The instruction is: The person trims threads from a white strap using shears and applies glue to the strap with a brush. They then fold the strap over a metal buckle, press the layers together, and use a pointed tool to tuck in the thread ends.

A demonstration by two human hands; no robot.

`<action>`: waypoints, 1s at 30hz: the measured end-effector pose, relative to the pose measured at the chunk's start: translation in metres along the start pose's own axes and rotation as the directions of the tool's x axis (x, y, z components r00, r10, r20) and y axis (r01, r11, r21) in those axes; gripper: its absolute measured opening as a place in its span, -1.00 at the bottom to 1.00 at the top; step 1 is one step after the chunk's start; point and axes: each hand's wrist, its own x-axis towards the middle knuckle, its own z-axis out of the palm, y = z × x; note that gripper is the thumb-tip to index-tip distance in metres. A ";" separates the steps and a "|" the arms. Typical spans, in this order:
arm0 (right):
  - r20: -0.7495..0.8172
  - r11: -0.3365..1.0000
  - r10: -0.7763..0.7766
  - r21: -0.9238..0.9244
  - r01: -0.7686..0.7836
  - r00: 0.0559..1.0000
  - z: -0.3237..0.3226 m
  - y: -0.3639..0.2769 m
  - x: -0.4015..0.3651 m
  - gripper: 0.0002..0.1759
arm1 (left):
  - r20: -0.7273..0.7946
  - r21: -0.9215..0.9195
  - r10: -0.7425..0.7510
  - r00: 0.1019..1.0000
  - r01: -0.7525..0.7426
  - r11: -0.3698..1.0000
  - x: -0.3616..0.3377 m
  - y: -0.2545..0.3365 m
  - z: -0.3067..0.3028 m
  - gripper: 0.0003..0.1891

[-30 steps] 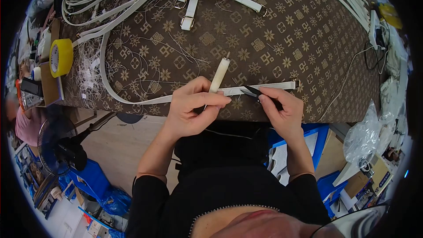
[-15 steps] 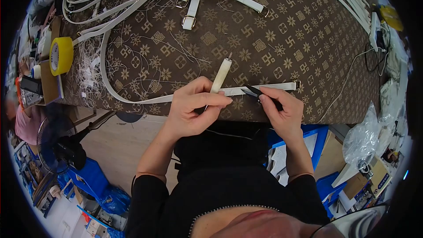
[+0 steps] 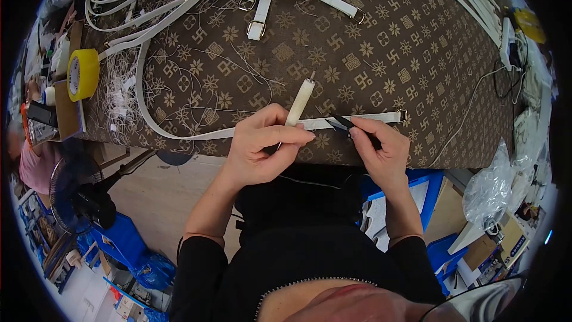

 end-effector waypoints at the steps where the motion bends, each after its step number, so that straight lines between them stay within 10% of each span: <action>1: -0.001 1.000 0.003 0.011 -0.003 1.000 0.000 0.000 0.000 -0.82 | 0.001 0.002 0.000 1.000 0.000 1.000 0.000 0.000 0.000 -0.72; 26: 0.072 0.894 0.216 0.386 -0.227 0.974 -0.004 -0.006 -0.003 -0.74 | 0.010 -0.007 -0.013 1.000 0.014 1.000 0.001 0.001 0.001 -0.70; 30: 0.085 0.989 0.134 0.047 -0.138 0.987 0.007 -0.006 -0.009 -0.68 | -0.002 -0.006 0.010 1.000 -0.010 1.000 0.001 -0.001 0.000 -0.70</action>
